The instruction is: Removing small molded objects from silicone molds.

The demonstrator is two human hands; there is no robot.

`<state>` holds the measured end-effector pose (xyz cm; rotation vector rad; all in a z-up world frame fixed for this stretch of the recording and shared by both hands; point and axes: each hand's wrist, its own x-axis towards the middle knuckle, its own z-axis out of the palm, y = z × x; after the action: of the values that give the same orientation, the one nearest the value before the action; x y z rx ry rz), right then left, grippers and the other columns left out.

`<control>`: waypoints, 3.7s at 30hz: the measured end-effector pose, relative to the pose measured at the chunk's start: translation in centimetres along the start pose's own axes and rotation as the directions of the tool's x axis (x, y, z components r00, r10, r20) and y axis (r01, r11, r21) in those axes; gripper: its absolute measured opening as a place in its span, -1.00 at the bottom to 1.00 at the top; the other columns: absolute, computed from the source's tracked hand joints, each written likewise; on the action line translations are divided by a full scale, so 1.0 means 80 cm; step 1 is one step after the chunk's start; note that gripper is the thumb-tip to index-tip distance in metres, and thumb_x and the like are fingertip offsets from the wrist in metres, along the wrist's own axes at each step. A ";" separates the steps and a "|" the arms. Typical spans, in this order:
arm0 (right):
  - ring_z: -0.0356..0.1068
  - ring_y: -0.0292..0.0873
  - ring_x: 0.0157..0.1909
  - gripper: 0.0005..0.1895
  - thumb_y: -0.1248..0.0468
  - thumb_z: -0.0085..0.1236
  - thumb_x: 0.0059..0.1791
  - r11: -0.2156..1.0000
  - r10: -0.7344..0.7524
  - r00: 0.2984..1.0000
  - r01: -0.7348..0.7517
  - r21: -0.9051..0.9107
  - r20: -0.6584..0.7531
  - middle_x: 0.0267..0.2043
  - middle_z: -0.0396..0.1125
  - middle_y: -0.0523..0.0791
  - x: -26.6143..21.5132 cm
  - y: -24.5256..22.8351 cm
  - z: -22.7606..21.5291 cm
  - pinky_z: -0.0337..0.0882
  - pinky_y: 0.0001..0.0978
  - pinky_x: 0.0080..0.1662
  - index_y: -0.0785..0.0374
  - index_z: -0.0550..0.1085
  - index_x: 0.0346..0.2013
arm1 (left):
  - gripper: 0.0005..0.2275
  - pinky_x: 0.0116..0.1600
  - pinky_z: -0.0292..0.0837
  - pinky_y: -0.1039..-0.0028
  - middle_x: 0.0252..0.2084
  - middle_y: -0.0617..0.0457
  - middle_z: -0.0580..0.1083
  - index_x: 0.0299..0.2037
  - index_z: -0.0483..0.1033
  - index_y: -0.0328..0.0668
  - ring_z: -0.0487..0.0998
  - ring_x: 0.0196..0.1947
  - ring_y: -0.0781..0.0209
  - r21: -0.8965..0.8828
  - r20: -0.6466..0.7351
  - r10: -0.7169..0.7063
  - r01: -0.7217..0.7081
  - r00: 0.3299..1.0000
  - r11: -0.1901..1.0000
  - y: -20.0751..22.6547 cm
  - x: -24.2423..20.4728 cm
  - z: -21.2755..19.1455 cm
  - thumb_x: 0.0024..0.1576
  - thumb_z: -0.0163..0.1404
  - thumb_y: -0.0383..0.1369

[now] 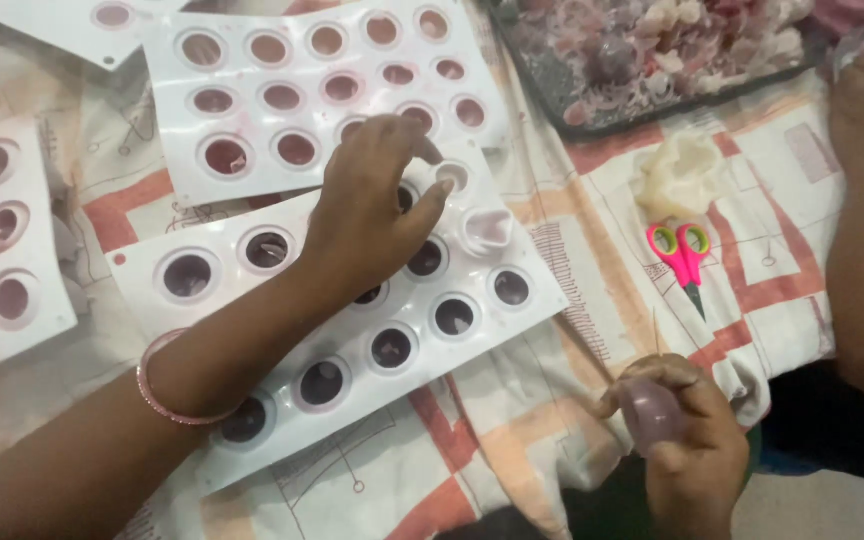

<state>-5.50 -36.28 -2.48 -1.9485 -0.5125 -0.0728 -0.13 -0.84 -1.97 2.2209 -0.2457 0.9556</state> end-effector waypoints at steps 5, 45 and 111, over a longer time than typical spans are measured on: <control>0.37 0.14 -0.02 -0.35 0.06 -0.05 0.02 0.262 0.338 0.907 -0.348 0.900 0.252 0.03 0.35 0.22 0.032 -0.019 0.032 0.35 -0.10 -0.03 0.63 0.36 0.15 | -0.82 0.20 0.29 0.09 0.06 -0.16 0.43 -0.13 0.43 -0.25 0.41 0.13 -0.16 -0.042 0.021 -0.008 0.008 1.000 0.999 -0.007 -0.005 0.009 0.18 0.13 -0.37; 0.50 -0.06 -0.06 -0.75 0.52 -0.18 0.23 0.898 -0.342 0.864 0.183 -0.400 -0.371 -0.04 0.42 0.17 0.049 -0.032 -0.006 0.54 -0.35 0.06 0.63 0.39 0.15 | -0.86 0.13 0.27 0.13 -0.16 -0.06 0.44 -0.19 0.43 -0.18 0.44 -0.02 -0.08 -0.099 -0.027 -0.047 0.044 0.999 0.994 -0.008 0.003 0.003 0.13 0.12 -0.43; 0.46 -0.11 -0.07 -0.61 0.32 0.22 0.02 0.869 -0.021 0.998 -0.014 -0.495 -0.065 -0.03 0.40 0.02 0.178 -0.056 0.074 0.44 -0.28 -0.08 0.35 0.46 0.13 | -0.86 0.25 0.31 0.14 -0.08 -0.06 0.47 -0.15 0.50 -0.21 0.45 0.14 -0.08 -0.133 0.102 -0.027 0.040 0.994 0.990 0.015 0.009 -0.016 0.12 0.14 -0.46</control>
<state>4.64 -24.97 2.84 -2.4383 -0.4832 -0.2992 -0.84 -0.81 -0.19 2.1437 -0.3087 0.7868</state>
